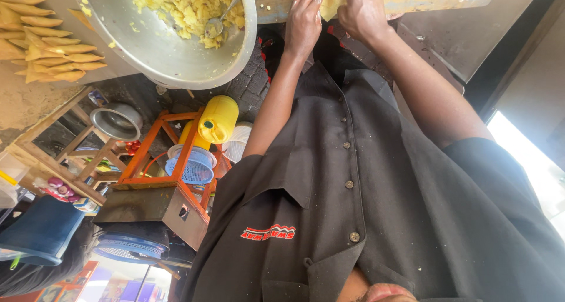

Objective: The person folds triangular pastry wrappers, applies a sealing liquid to the edges, fills them with a yellow mixture from a bowl, and seals them into samosas. The finished samosas are placed in a row on the table.

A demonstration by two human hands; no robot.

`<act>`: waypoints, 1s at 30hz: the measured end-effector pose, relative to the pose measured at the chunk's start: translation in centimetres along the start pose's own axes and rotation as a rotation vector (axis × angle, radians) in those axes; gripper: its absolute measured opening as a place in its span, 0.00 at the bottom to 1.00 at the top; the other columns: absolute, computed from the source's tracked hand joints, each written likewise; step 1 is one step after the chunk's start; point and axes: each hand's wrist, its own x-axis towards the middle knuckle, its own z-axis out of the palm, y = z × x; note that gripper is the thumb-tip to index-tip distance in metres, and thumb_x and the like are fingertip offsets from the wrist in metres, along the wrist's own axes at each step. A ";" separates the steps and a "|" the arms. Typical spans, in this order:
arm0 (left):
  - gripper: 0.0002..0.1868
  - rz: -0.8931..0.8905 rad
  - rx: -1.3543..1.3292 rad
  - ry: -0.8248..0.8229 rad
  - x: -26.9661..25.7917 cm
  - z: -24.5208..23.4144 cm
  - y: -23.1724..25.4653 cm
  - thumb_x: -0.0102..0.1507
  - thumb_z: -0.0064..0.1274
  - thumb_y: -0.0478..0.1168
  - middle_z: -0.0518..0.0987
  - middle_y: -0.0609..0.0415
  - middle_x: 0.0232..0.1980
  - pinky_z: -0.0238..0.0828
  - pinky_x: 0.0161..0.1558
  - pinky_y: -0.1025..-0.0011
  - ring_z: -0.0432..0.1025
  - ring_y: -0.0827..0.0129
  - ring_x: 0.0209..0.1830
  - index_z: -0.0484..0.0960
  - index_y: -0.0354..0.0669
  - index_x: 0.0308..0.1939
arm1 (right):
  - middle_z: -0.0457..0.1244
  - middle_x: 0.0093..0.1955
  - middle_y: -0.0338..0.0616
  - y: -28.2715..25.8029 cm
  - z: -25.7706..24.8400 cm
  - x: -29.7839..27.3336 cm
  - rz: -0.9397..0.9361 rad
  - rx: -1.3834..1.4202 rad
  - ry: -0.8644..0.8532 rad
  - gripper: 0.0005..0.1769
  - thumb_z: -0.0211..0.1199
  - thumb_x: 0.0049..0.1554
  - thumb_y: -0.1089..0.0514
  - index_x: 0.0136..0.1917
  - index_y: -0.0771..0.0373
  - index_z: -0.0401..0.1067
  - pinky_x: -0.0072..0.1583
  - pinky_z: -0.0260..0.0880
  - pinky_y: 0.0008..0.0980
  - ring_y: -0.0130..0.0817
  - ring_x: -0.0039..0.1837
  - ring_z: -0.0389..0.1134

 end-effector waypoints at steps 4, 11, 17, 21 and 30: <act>0.17 0.007 -0.041 -0.004 0.2 -0.7 0.2 0.56 0.56 0.21 0.80 0.46 0.59 0.70 0.67 0.63 0.71 0.55 0.65 0.84 0.30 0.48 | 0.66 0.39 0.64 -2.8 -1.6 -1.0 0.070 -0.179 -0.271 0.40 0.64 0.54 0.58 0.77 0.74 0.60 0.41 0.68 0.52 0.61 0.38 0.69; 0.08 -0.012 -0.058 -0.014 0.6 -0.8 0.3 0.53 0.55 0.21 0.81 0.46 0.58 0.70 0.65 0.63 0.71 0.54 0.65 0.85 0.32 0.32 | 0.69 0.44 0.52 -2.1 -4.2 1.4 -0.141 -0.266 -0.095 0.23 0.60 0.56 0.65 0.65 0.55 0.70 0.52 0.70 0.46 0.48 0.49 0.72; 0.07 0.007 -0.042 -0.022 0.6 -0.5 -0.4 0.51 0.55 0.20 0.81 0.46 0.58 0.69 0.65 0.61 0.70 0.53 0.66 0.83 0.33 0.27 | 0.67 0.35 0.59 -2.0 -3.7 -1.6 -0.069 -0.166 -0.339 0.31 0.59 0.61 0.62 0.77 0.56 0.68 0.39 0.68 0.51 0.53 0.35 0.70; 0.08 0.025 -0.050 -0.042 1.1 -0.4 -0.7 0.51 0.53 0.19 0.81 0.45 0.57 0.70 0.63 0.61 0.70 0.53 0.66 0.81 0.33 0.26 | 0.68 0.41 0.55 -1.2 -3.5 -0.4 -0.041 -0.118 -0.232 0.28 0.61 0.57 0.58 0.71 0.54 0.71 0.49 0.72 0.47 0.50 0.44 0.71; 0.05 0.061 -0.019 -0.054 0.9 -0.3 -0.8 0.52 0.53 0.21 0.80 0.42 0.58 0.69 0.63 0.57 0.69 0.50 0.66 0.79 0.31 0.25 | 0.66 0.39 0.56 -2.7 -0.8 -4.4 -0.123 -0.155 -0.093 0.32 0.63 0.59 0.59 0.76 0.59 0.65 0.43 0.69 0.48 0.51 0.39 0.70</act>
